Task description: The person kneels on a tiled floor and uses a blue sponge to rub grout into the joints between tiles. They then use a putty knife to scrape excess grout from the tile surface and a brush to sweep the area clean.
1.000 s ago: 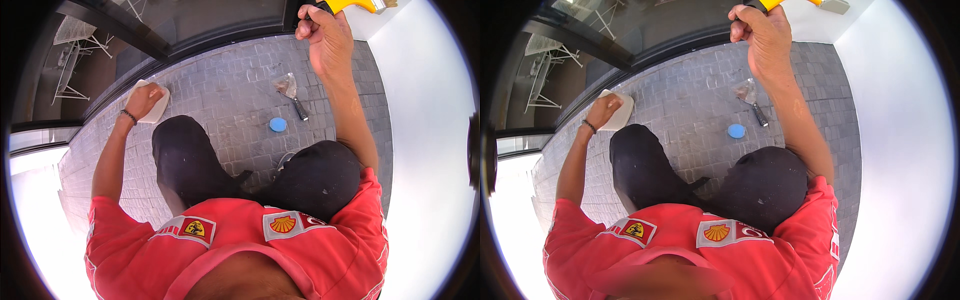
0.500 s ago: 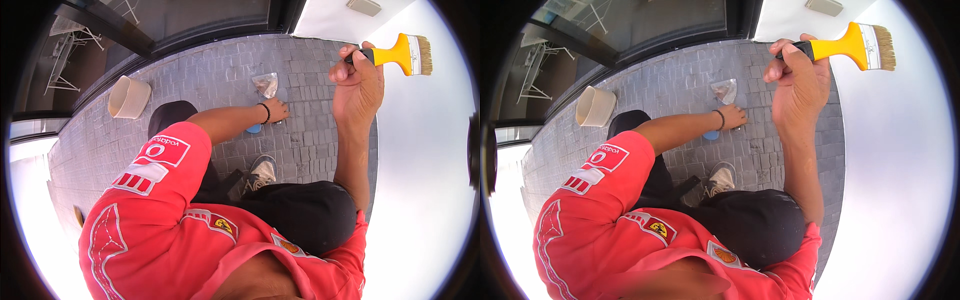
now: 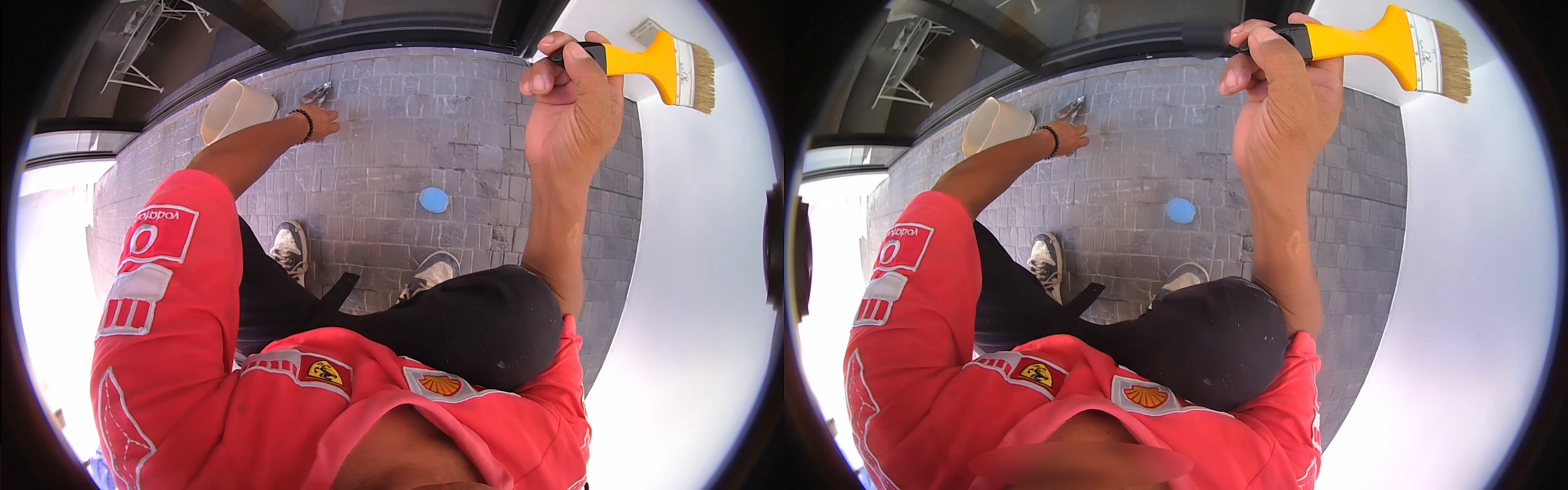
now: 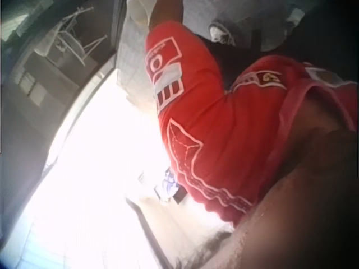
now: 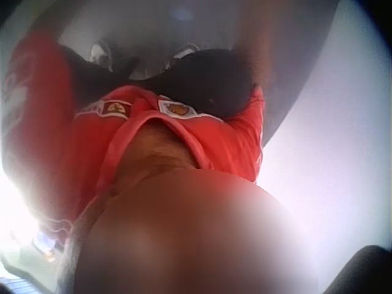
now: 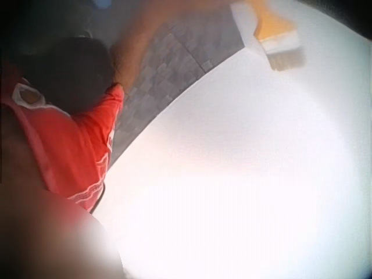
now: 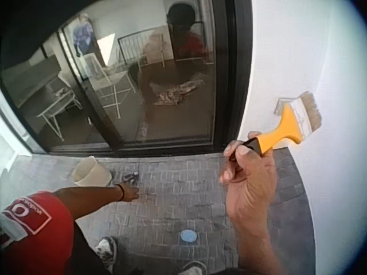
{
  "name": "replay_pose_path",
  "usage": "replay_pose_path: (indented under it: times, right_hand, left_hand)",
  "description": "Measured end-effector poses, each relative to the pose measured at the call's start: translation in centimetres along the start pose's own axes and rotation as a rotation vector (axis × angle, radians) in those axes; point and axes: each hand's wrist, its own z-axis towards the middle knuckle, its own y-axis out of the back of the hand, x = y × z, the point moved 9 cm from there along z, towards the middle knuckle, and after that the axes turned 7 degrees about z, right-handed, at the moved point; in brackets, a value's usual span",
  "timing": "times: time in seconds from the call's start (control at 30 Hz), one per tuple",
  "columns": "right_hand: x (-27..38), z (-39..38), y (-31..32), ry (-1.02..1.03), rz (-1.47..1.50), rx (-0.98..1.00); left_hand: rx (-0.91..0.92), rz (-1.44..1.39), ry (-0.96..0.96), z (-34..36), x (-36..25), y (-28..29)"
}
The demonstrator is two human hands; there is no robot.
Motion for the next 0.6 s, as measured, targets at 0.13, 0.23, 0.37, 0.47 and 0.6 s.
replay_pose_path:
  times: [0.13, 0.23, 0.37, 0.47, 0.6]
  right_hand:
    - [-3.8, 0.4, -1.7, -0.056, -0.043, 0.060]
    - [-4.7, 0.4, -1.7, -0.085, -0.087, 0.051]
    - [-3.6, 0.7, -1.0, -0.013, -0.136, -0.009]
    - [-3.7, 0.8, -0.9, 0.014, -0.183, -0.078]
    - [-6.6, 1.0, -2.8, -0.023, -0.187, -0.063]
  left_hand:
    - [0.245, 0.011, -0.118, -4.7, -0.5, -3.6]
    - [0.139, -0.036, -0.237, -2.2, -3.7, 0.7]
    - [-0.510, -0.201, -0.544, 1.5, -13.5, 13.2]
    - [-0.590, -0.225, -0.633, 2.8, -21.2, 17.3]
    - [-0.781, -0.087, -0.493, 2.5, -21.9, 18.7]
